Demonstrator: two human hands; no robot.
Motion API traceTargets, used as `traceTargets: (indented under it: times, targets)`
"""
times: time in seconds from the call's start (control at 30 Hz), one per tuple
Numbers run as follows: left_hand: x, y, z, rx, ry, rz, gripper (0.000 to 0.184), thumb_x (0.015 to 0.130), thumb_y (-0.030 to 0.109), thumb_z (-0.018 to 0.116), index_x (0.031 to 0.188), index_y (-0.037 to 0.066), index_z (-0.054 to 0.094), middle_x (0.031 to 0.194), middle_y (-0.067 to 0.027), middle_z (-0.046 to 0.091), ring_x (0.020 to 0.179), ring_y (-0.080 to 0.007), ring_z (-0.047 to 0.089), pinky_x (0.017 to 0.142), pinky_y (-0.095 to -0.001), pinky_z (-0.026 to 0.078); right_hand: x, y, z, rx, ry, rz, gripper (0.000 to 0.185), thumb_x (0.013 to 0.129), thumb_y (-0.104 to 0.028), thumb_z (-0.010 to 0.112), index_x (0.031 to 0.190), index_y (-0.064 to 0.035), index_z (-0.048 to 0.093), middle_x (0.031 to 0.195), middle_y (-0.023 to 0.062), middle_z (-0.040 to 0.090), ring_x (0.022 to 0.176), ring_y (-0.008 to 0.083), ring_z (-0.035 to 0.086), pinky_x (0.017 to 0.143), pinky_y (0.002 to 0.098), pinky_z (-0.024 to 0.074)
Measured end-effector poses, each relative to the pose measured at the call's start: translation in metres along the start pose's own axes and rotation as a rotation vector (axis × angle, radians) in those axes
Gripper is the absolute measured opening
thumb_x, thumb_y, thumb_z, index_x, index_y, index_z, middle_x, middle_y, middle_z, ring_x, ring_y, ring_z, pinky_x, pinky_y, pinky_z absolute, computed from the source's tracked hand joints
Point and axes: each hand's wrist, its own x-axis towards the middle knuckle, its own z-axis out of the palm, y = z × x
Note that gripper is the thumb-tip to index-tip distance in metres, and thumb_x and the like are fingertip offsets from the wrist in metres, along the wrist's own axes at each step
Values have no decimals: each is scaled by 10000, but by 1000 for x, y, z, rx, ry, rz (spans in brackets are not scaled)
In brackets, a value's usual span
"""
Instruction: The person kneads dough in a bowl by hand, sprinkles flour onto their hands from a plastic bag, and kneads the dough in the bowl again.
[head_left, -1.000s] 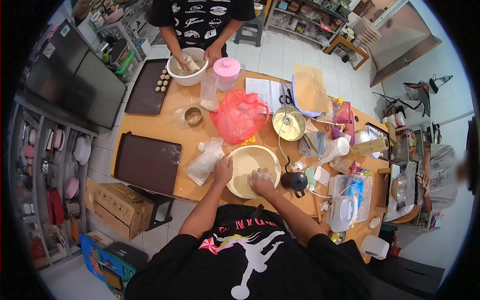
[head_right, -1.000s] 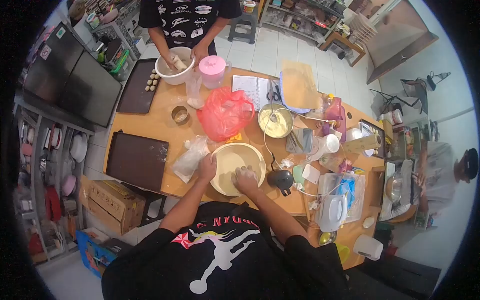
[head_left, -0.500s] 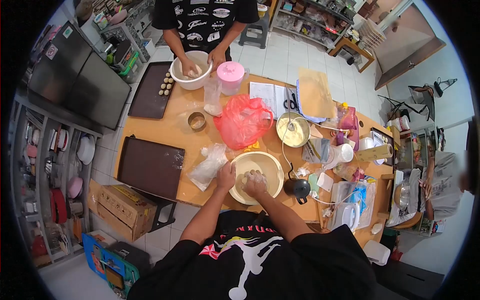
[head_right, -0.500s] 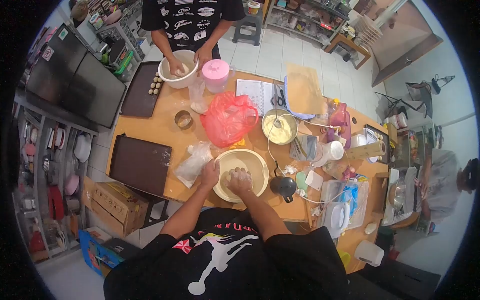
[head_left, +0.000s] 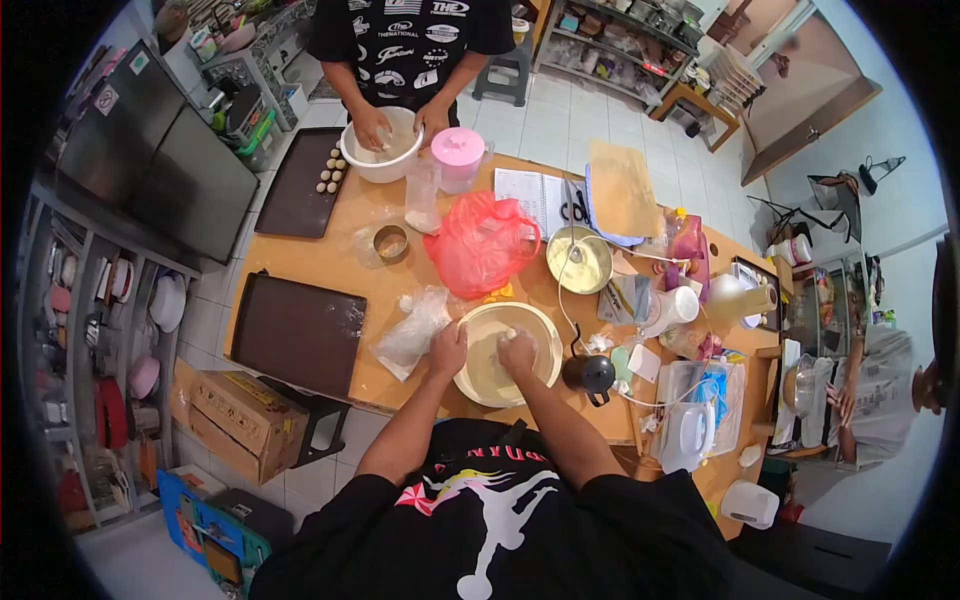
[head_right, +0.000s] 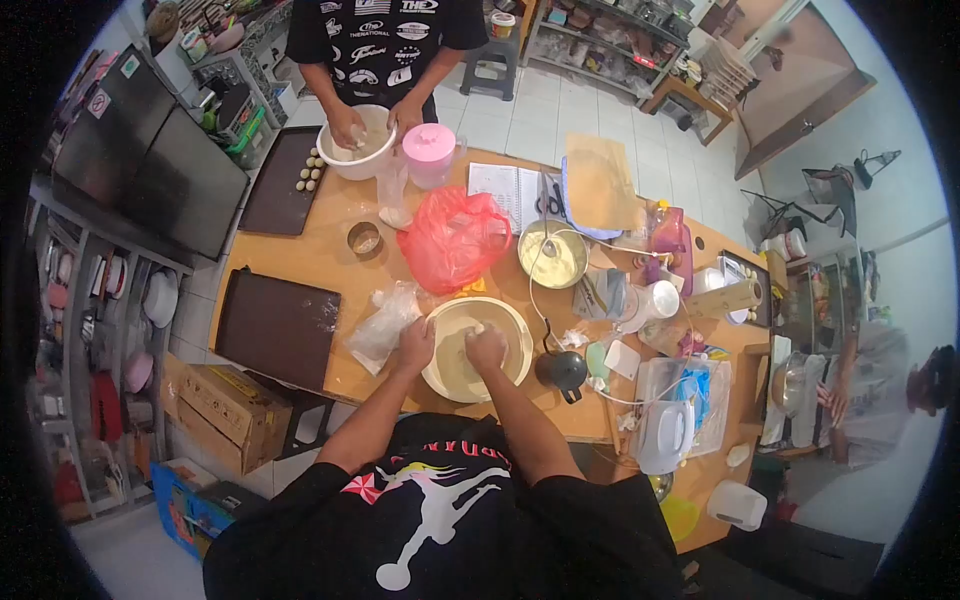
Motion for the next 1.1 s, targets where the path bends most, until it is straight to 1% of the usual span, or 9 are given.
traceTargets:
  times: [0.07, 0.17, 0.37, 0.47, 0.57, 0.67, 0.8, 0.87, 1.1]
  targets:
    - [-2, 3, 0, -9, -3, 0, 343, 951, 319, 481, 832, 7, 557, 798, -266, 604, 800, -470, 572, 713, -547, 433, -11, -3, -9, 145, 201, 118, 385, 840, -339, 581, 1033, -7, 610, 946, 234, 630, 919, 415, 598, 829, 476, 453]
    - [-1, 2, 1, 16, -5, -6, 339, 951, 313, 484, 830, 5, 561, 792, -269, 599, 796, -475, 567, 704, -545, 431, -23, 3, -14, 394, 288, -17, 416, 876, -323, 547, 1069, 45, 559, 1064, 279, 561, 1019, 427, 536, 887, 476, 405]
    - [-3, -3, 6, 31, 32, 9, 334, 945, 295, 504, 824, -8, 571, 766, -274, 592, 773, -485, 562, 679, -544, 428, -29, 48, -19, 134, -30, -377, 386, 914, -297, 508, 1108, 34, 553, 1177, 300, 511, 1084, 438, 490, 933, 485, 370]
    - [-1, -5, 5, 34, 20, -16, 332, 948, 309, 495, 840, 3, 567, 784, -271, 598, 790, -482, 563, 695, -549, 426, -34, 0, -91, 178, -587, -49, 382, 876, -319, 568, 1132, -35, 570, 1196, 316, 504, 1111, 457, 472, 949, 497, 362]
    - [-4, 1, 2, 29, -22, -58, 336, 955, 338, 477, 865, 25, 559, 821, -264, 611, 822, -477, 565, 727, -558, 422, -36, 32, -76, 87, -562, -158, 416, 807, -330, 642, 1154, -110, 579, 1264, 305, 471, 1189, 464, 427, 955, 556, 351]
    - [-5, 1, 0, 25, -27, -52, 336, 956, 337, 475, 872, 24, 562, 828, -266, 613, 825, -480, 565, 726, -557, 424, -60, -20, -94, -383, -455, -63, 602, 728, -355, 719, 1257, -114, 562, 1342, 246, 445, 1244, 436, 398, 989, 566, 328]
    - [-3, 7, -2, 28, -26, -44, 340, 957, 330, 473, 875, 13, 563, 822, -272, 612, 823, -482, 567, 718, -559, 425, -70, -1, -66, -451, -63, -365, 537, 703, -322, 728, 1168, -125, 547, 1293, 266, 431, 1240, 439, 376, 919, 618, 349]
    - [-4, 6, -3, 28, -24, -42, 342, 957, 324, 474, 869, 5, 561, 813, -275, 609, 816, -484, 568, 713, -559, 426, -65, 13, -44, -469, -102, -488, 553, 694, -325, 742, 1160, -111, 533, 1248, 261, 456, 1214, 435, 398, 937, 578, 366]
    - [-6, 7, -3, -11, -8, -4, 337, 954, 302, 487, 839, -8, 555, 784, -276, 603, 791, -483, 572, 696, -553, 431, -42, 14, -25, -180, -356, -300, 571, 716, -355, 745, 1145, -53, 520, 1111, 264, 576, 1024, 428, 572, 833, 489, 487]
